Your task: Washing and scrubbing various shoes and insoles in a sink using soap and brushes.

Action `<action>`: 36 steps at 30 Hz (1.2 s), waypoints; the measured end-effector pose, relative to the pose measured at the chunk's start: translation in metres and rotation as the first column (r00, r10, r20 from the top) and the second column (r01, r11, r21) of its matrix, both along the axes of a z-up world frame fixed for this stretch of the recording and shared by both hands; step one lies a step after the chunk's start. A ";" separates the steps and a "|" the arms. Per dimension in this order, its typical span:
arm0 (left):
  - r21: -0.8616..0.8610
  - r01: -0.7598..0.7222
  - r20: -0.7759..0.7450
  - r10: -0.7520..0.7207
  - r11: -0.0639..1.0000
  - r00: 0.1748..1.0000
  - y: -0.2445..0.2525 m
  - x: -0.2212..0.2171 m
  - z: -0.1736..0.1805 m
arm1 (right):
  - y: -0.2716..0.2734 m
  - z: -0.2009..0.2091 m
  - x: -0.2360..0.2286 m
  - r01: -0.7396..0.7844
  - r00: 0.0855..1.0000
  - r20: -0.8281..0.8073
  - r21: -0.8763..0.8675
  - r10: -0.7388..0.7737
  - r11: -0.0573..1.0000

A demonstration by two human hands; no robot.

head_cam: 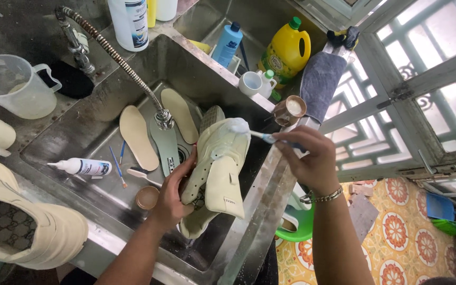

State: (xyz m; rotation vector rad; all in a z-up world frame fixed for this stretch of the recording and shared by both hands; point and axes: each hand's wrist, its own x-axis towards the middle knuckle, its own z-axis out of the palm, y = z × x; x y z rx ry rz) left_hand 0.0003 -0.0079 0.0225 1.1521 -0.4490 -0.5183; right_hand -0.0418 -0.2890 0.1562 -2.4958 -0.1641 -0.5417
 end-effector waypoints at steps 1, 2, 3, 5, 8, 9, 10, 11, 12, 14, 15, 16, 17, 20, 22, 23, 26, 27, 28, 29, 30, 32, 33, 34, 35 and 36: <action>-0.008 0.007 -0.010 -0.007 1.000 1.000 0.000 0.000 0.001 | -0.003 -0.004 0.000 0.007 1.000 -0.002 0.055 -0.007 0.998; -0.010 0.008 -0.011 -0.008 1.000 1.000 0.000 0.001 0.000 | -0.005 -0.005 0.000 0.008 1.000 -0.003 0.053 -0.008 0.999; -0.020 0.016 -0.023 -0.017 1.000 1.000 0.000 0.001 -0.001 | -0.007 -0.007 0.000 0.046 0.999 0.003 0.073 -0.046 0.996; -0.029 0.025 -0.031 -0.026 0.999 0.999 0.001 0.001 -0.004 | -0.008 -0.011 0.001 0.083 0.996 0.010 0.095 -0.085 0.992; -0.106 0.025 -0.137 -0.039 0.994 0.990 0.002 0.002 -0.012 | -0.010 -0.017 0.001 0.002 1.000 -0.009 0.148 -0.001 0.989; -0.101 0.016 -0.127 -0.028 0.995 0.991 0.003 0.001 -0.017 | -0.012 -0.019 0.002 0.018 1.000 -0.022 0.163 -0.015 0.986; -0.097 0.007 -0.120 -0.018 0.995 0.993 0.003 0.001 -0.022 | -0.015 -0.021 0.001 0.036 0.999 -0.036 0.177 -0.030 0.984; -0.097 0.005 -0.121 -0.017 0.995 0.993 0.003 0.002 -0.026 | -0.013 -0.022 0.004 0.034 0.999 -0.037 0.176 -0.028 0.984; -0.084 -0.004 -0.124 -0.006 0.996 0.992 0.002 0.002 -0.030 | -0.012 -0.022 0.005 0.043 0.999 -0.023 0.181 -0.040 0.983; -0.072 -0.011 -0.127 0.002 0.997 0.992 0.002 0.002 -0.036 | -0.012 -0.021 0.008 0.054 0.999 -0.010 0.184 -0.053 0.981; -0.135 -0.015 -0.136 -0.003 0.991 0.991 0.002 0.002 -0.038 | -0.012 -0.021 0.010 0.008 1.000 -0.014 0.183 -0.005 0.983; -0.199 -0.021 -0.143 -0.008 0.980 0.990 0.002 0.002 -0.040 | -0.013 -0.020 0.012 -0.040 0.999 -0.015 0.181 0.044 0.983; -0.201 -0.020 -0.141 -0.009 0.979 0.990 0.002 0.002 -0.041 | -0.022 -0.027 0.015 -0.039 0.999 -0.013 0.179 0.043 0.983; -0.130 -0.068 -0.255 0.032 0.989 0.966 0.003 0.002 -0.047 | -0.046 -0.044 0.031 -0.051 0.997 -0.040 0.186 0.059 0.981; -0.135 -0.068 -0.233 0.035 0.989 0.972 0.003 0.002 -0.051 | -0.058 -0.054 0.050 0.240 0.968 0.010 0.259 -0.251 0.936; -0.135 -0.071 -0.232 0.038 0.988 0.972 0.001 0.004 -0.043 | -0.061 -0.053 0.065 0.236 0.969 0.011 0.259 -0.247 0.937; -0.092 -0.086 -0.260 0.060 0.992 0.964 0.000 0.003 -0.026 | -0.066 -0.061 0.100 0.415 0.908 -0.030 -0.088 -0.419 0.906; -0.108 -0.082 -0.210 0.058 0.991 0.976 -0.001 0.003 -0.026 | -0.067 -0.067 0.110 0.440 0.888 -0.048 -0.209 -0.458 0.873; -0.127 -0.079 -0.155 0.059 0.989 0.986 -0.002 0.005 -0.027 | -0.068 -0.072 0.123 0.452 0.867 -0.055 -0.329 -0.495 0.829; -0.123 -0.084 -0.157 0.064 0.989 0.985 -0.001 0.004 -0.021 | -0.074 -0.082 0.133 0.447 0.869 -0.060 -0.328 -0.491 0.832; -0.119 -0.069 -0.160 0.050 0.990 0.986 0.000 0.004 -0.016 | -0.078 -0.093 0.142 0.408 0.875 -0.056 -0.447 -0.480 0.796; -0.109 -0.059 -0.169 0.040 0.992 0.985 0.002 0.003 -0.013 | -0.084 -0.107 0.155 0.356 0.883 -0.061 -0.558 -0.465 0.750; -0.113 -0.057 -0.133 0.041 0.992 0.990 0.002 0.003 -0.016 | -0.084 -0.111 0.160 0.343 0.865 -0.093 -0.607 -0.493 0.717; -0.118 -0.054 -0.095 0.043 0.992 0.995 0.001 0.003 -0.018 | -0.085 -0.114 0.165 0.326 0.845 -0.121 -0.655 -0.521 0.682; -0.115 -0.058 -0.099 0.047 0.992 0.994 0.002 0.002 -0.024 | -0.082 -0.113 0.167 0.320 0.846 -0.128 -0.655 -0.517 0.685; -0.119 -0.067 -0.052 0.061 0.991 0.997 0.001 0.001 -0.029 | -0.081 -0.111 0.169 0.305 0.845 -0.147 -0.657 -0.514 0.689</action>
